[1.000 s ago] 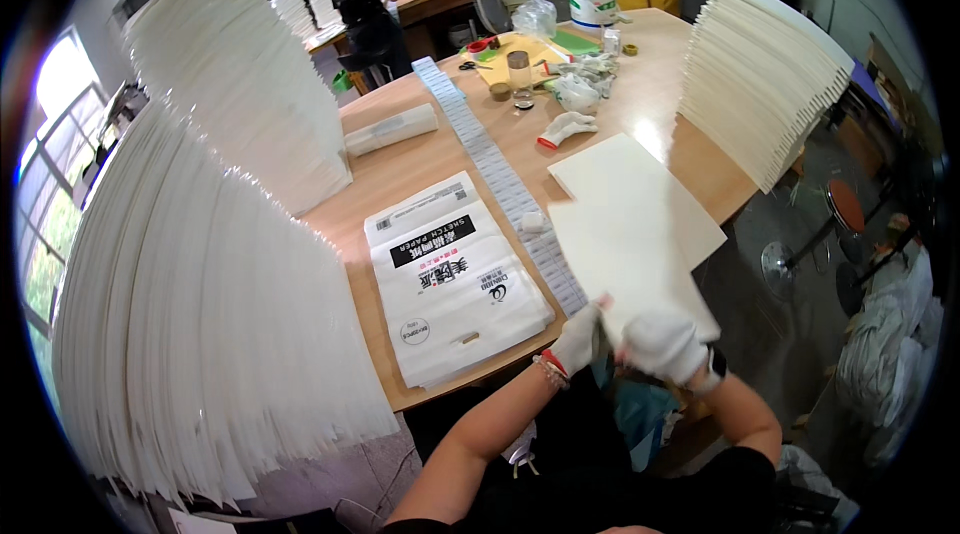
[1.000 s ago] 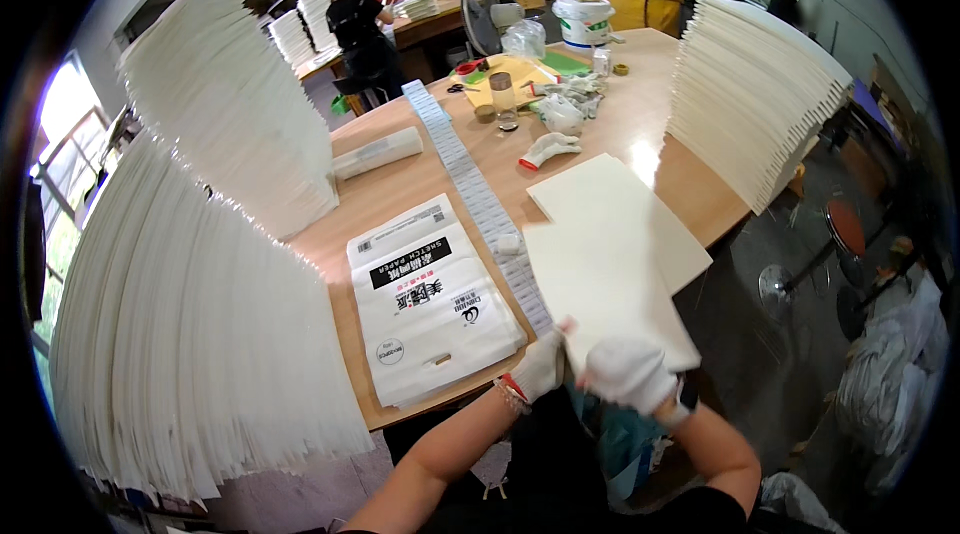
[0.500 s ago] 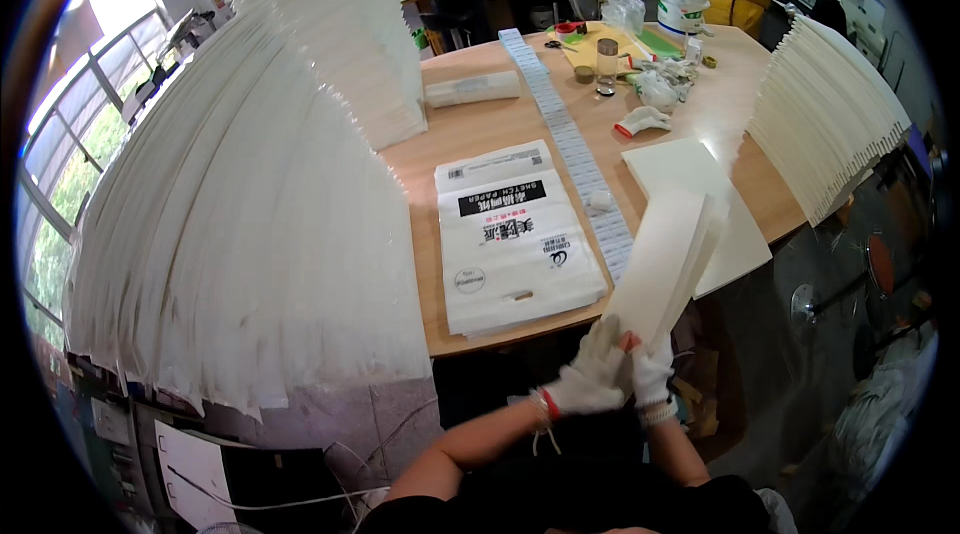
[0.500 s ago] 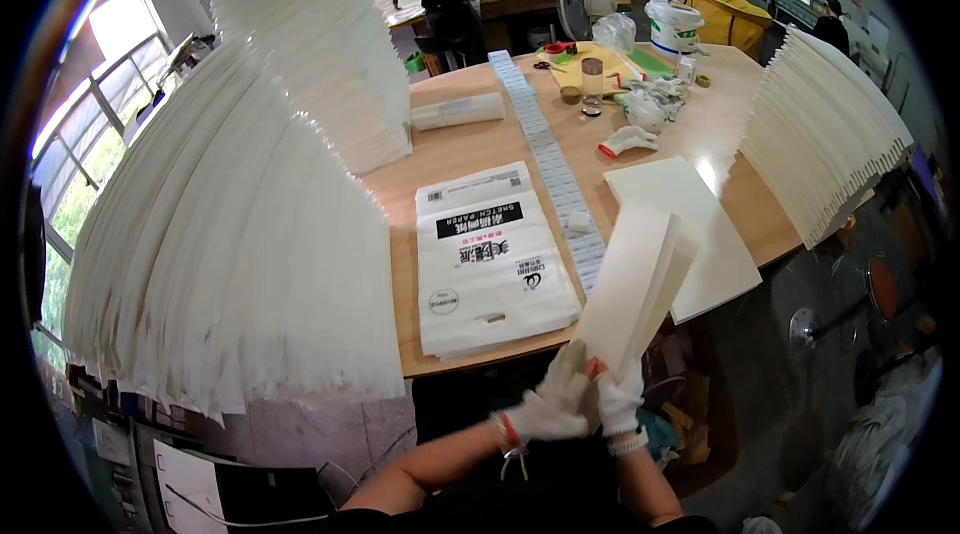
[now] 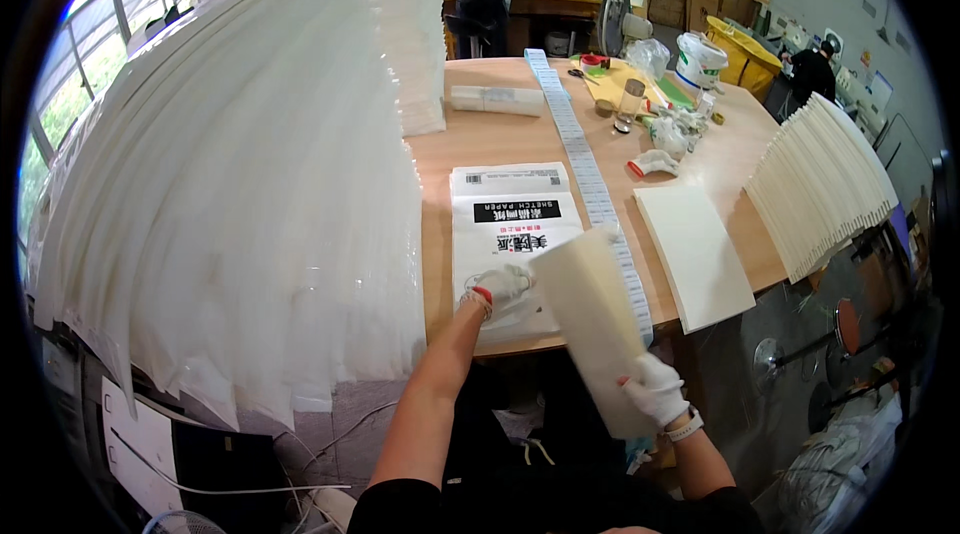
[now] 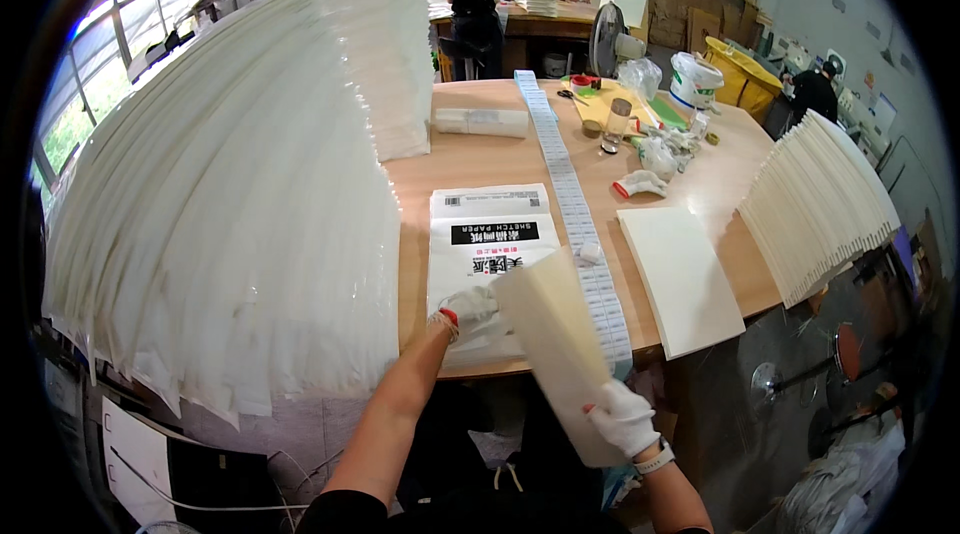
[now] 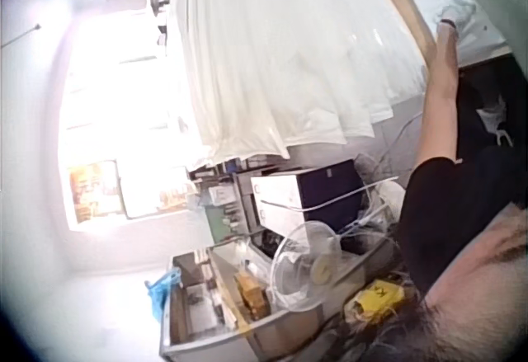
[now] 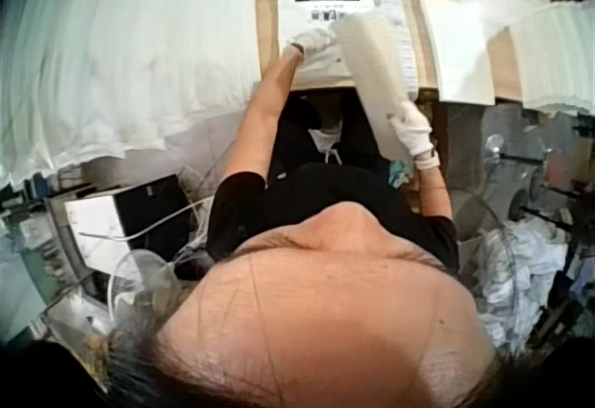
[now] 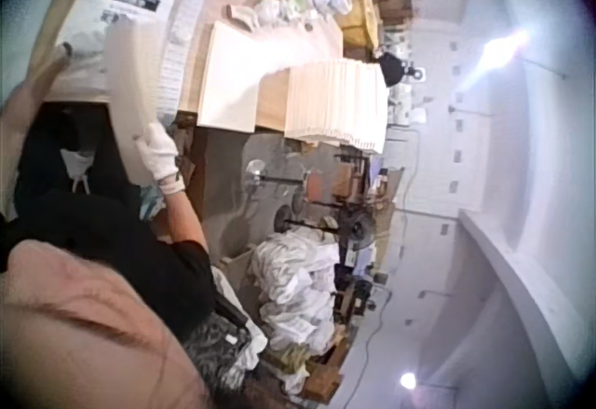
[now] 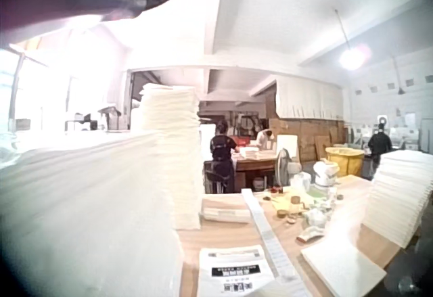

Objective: The person repeatedly picks up stacks of white paper from a table and places them into white plastic bags. They then seal the bags and set them aside on the table. The process is repeated continuously throughout the clip.

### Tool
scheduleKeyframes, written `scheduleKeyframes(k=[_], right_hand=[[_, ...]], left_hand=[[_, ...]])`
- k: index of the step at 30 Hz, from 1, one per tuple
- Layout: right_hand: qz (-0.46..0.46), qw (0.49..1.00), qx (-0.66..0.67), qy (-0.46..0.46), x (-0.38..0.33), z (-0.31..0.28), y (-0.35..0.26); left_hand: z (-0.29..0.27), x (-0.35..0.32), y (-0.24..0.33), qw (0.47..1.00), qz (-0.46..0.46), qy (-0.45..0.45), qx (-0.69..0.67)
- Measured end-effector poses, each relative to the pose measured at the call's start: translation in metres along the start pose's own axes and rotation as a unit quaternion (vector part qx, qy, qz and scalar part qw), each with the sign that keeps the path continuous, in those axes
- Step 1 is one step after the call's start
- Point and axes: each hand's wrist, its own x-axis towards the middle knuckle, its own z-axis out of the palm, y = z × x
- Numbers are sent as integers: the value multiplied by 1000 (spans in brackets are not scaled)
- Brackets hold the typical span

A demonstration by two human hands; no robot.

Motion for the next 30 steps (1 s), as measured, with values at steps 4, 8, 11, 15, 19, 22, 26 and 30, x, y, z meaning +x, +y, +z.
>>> scheduleKeyframes(k=[4, 8, 11, 15, 19, 22, 26, 30], right_hand=[[23, 987, -81, -139, 1, 9, 7], [58, 994, -50, -82, -10, -17, 6], [37, 990, -97, -99, 11, 3, -7], [78, 953, -156, -249, 20, 24, 7], [138, 937, -161, -278, 28, 0, -26], [110, 958, -162, -211, 54, 10, -25], [76, 913, -339, -215, 122, 64, -2], [71, 919, -356, -153, 164, 100, 26]], left_hand=[[-2, -1, -5, 981, 22, 38, 189], [9, 5, 28, 985, 16, -12, 171], [9, 24, -22, 989, 122, 74, 41], [-32, 49, -12, 933, 76, 87, -341], [-65, 13, 61, 962, 140, 150, -178], [-42, 4, 91, 970, 173, 171, -22], [17, -34, 156, 938, 311, 145, -47], [26, -82, 168, 851, 408, 328, 46]])
